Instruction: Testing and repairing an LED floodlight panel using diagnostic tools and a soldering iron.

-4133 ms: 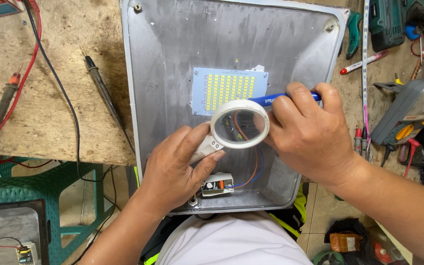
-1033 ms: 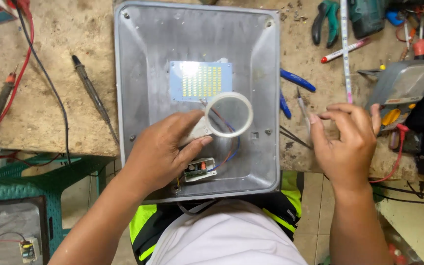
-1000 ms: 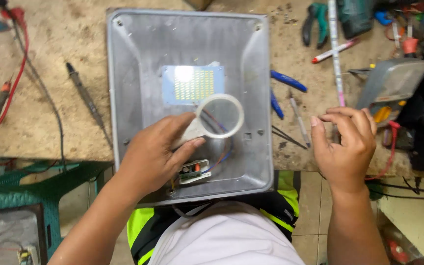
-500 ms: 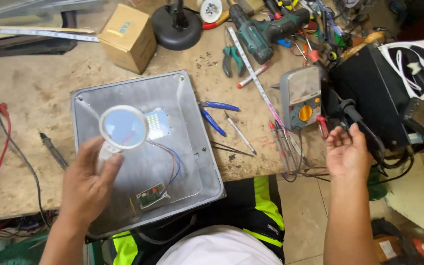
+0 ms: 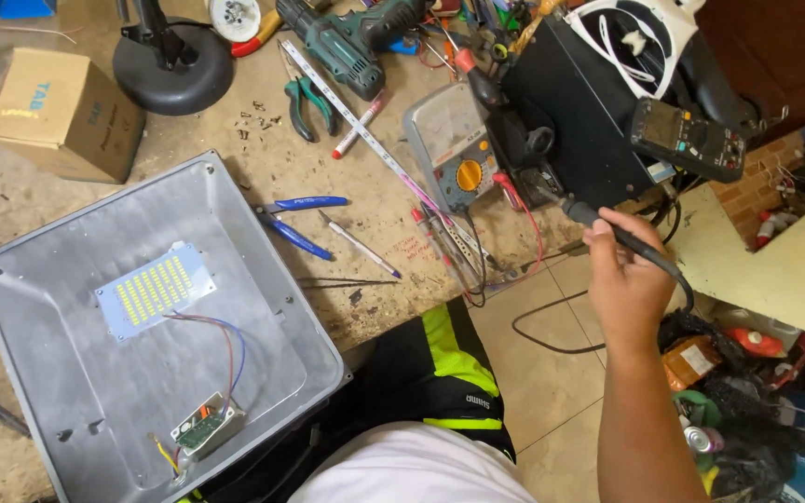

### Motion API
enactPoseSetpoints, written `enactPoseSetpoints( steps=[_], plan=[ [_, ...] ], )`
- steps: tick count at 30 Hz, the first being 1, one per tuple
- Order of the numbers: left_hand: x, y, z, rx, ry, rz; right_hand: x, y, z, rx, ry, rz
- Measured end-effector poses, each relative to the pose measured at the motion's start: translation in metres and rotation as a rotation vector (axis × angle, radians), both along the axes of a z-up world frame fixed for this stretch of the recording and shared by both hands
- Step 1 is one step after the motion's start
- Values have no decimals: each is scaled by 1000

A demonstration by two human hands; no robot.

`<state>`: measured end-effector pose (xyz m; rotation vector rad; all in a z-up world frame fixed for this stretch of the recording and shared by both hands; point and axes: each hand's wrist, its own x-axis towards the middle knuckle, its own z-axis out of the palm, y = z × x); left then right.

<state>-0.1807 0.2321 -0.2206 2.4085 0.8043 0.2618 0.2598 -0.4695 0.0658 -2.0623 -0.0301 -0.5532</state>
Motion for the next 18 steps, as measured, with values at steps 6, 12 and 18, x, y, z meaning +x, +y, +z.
enactPoseSetpoints(
  steps=[6,12,18],
  plan=[
    [112,-165,193,-203,-187,422,1,-2,9,-206,129,78],
    [117,-172,237,103,-583,178,0,-35,-18,-171,16,149],
    [112,-163,268,106,-348,403,10,-52,-52,-263,-247,115]
  ],
)
